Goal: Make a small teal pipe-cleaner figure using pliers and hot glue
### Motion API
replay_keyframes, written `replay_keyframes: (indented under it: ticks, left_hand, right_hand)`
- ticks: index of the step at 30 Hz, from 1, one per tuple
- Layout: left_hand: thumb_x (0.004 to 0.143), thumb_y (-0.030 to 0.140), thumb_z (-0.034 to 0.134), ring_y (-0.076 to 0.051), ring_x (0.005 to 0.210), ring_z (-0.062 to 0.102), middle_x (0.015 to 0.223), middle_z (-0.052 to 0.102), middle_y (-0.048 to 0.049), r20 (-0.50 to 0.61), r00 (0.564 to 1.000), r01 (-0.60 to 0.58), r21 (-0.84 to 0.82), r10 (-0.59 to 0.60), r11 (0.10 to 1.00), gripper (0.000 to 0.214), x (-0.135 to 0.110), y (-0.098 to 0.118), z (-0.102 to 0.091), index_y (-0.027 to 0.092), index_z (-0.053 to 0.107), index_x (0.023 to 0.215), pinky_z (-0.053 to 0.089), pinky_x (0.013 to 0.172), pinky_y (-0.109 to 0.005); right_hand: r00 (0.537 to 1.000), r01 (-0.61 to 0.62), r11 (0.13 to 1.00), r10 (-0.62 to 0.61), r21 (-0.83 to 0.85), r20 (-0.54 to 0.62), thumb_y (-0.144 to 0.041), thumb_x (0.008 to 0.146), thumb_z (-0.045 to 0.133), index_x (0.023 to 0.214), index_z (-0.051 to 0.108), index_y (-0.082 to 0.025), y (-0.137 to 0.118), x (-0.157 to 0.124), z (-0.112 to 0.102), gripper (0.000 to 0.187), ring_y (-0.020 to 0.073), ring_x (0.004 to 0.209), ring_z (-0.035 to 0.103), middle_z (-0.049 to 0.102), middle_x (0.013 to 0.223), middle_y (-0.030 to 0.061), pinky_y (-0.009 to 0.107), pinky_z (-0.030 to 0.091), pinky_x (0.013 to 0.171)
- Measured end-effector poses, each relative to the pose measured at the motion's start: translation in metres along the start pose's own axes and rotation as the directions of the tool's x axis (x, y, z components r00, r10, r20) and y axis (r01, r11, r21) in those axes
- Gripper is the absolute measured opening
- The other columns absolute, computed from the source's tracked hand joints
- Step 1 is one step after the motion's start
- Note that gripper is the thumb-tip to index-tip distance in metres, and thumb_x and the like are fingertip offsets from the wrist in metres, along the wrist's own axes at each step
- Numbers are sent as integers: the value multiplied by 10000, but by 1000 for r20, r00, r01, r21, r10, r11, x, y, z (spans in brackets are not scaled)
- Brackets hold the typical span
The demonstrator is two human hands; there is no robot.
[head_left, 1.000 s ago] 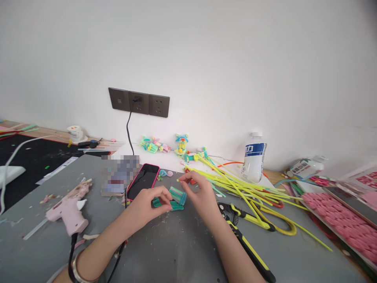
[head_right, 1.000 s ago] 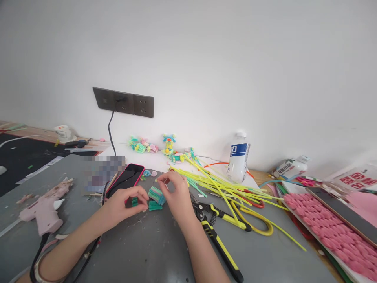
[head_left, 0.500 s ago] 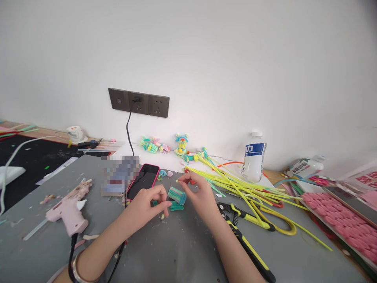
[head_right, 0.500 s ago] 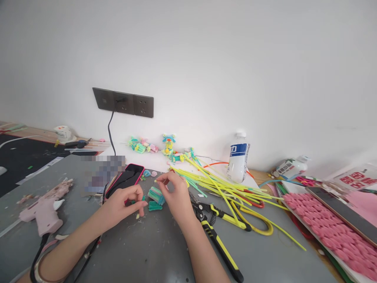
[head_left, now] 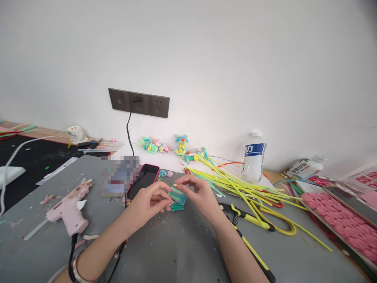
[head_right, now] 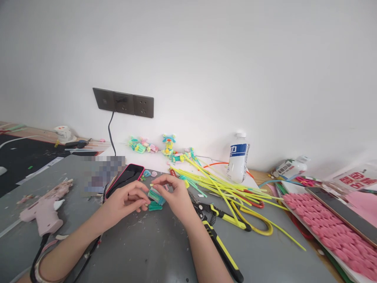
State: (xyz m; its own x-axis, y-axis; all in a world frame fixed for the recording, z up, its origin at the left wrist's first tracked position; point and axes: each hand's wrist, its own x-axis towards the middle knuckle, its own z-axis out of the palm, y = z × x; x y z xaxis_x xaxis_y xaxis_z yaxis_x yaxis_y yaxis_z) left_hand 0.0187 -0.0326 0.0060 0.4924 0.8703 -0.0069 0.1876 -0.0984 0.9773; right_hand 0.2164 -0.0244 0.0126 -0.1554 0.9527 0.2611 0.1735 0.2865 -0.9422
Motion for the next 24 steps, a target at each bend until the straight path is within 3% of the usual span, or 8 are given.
replay_keyframes:
  ticks: [7,13,17,20,24]
  left_hand:
    - [929,485,515,-155,662,605,696,627,8,-29,1000,-10,-97,7,995,294,-1,4,-3,201,543,1002,485,624,-270]
    - [911,403,557,-127,647,527,739,607,-1,-4,1000,0,34,0,999,251,0,6,-5,183,611,804,409,578,-226]
    - [872,355,604,-117,626,471,760,592,8,-54,998,-39,105,45,994,186,0,6,-4,182,630,809,368,564,-224]
    - [883,353,585,-112,608,442,753,581,12,-72,994,-76,139,87,987,197,-1,6,-3,181,619,797,346,552,-224]
    - [894,369,575,-107,591,423,729,574,14,-68,995,-61,147,71,987,233,-3,7,-3,173,617,774,332,544,-226]
  right_hand:
    - [995,25,1000,-23,-17,99,-288,855,668,857,751,-217,0,-2,1,109,188,774,623,726,820,35,304,466,688]
    - [982,46,998,-53,41,181,-274,849,678,925,672,-216,-3,-5,6,96,181,794,636,688,826,14,316,485,755]
    - [982,49,998,-53,24,179,-243,850,676,868,680,-221,-6,-7,6,28,176,790,627,676,818,6,298,487,733]
    - [981,61,998,-60,0,185,-264,861,677,792,688,-214,-7,-7,5,86,174,757,614,665,768,0,293,478,716]
    - [969,129,992,-126,1,213,-268,900,650,866,704,-225,-9,-8,5,77,179,782,612,665,810,10,292,473,710]
